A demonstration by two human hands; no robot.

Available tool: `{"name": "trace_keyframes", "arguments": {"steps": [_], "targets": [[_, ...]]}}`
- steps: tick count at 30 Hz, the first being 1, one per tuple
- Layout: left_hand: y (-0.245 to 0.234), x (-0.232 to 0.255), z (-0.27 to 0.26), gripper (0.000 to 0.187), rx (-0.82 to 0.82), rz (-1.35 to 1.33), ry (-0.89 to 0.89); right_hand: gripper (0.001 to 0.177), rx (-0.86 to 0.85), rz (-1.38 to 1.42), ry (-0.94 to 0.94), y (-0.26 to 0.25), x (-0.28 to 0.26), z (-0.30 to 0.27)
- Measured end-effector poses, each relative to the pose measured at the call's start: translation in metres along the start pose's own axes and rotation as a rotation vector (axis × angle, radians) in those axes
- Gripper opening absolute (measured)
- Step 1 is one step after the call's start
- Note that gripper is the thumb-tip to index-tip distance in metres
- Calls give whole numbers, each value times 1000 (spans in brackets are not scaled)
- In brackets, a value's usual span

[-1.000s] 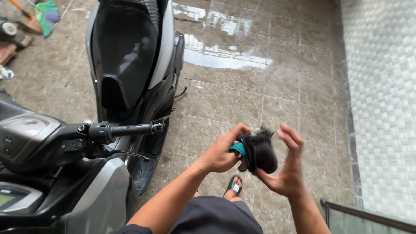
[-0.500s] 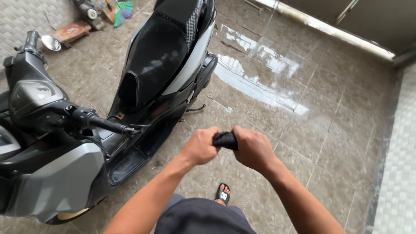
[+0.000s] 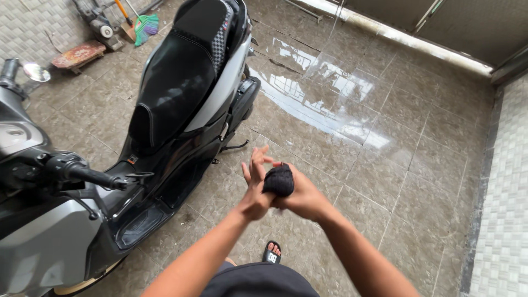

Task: The person wipes down various parts of a motorcycle, including the windshield, dashboard, front fender, wheel, and under-seat compartment, using a cloth.

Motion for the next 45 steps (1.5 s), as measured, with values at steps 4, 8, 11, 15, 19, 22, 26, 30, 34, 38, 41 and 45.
{"name": "trace_keyframes", "arguments": {"steps": [4,8,11,15,19,22,26,30,34,38,41,45], "targets": [[7,4,39,74,-292,-16,-45,52,88,-335,-583,-28,-20,4],[9,18,59,95,-778,-980,-617,37,262,-896,-1017,-48,-42,10],[24,24,68,74,-832,-1130,-890,35,181,-1138,-1300,-45,-57,13],[60,15,77,25,-877,-631,-597,28,131,-1422,-1535,-43,-61,24],[80,0,106,16,-675,-286,-361,17,140,-1753,-1239,-63,-55,62],[85,-4,132,23,-558,13,-195,9,232,-1725,-1076,-77,-68,78],[82,11,149,59,-399,23,-8,7,179,-1648,-667,-93,-69,91],[97,19,157,71,-594,495,83,5,197,-1365,-552,-103,-65,93],[109,29,159,76,-640,653,292,15,95,-1164,-244,-121,-35,109],[111,40,164,74,-522,583,318,18,69,-992,-215,-148,-14,113],[97,41,147,47,-468,337,188,30,-2,-432,-225,-178,20,90],[66,2,90,85,-567,149,-126,65,223,-1633,-182,-188,104,52]]}}
Point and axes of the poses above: each hand's wrist, its own z-axis towards the middle knuckle, its own y-axis out of the palm, x = y × z, the point moved 6 cm from there along z, towards the middle knuckle, and after that the axes turned 9 degrees about x, right-handed, at the moved point
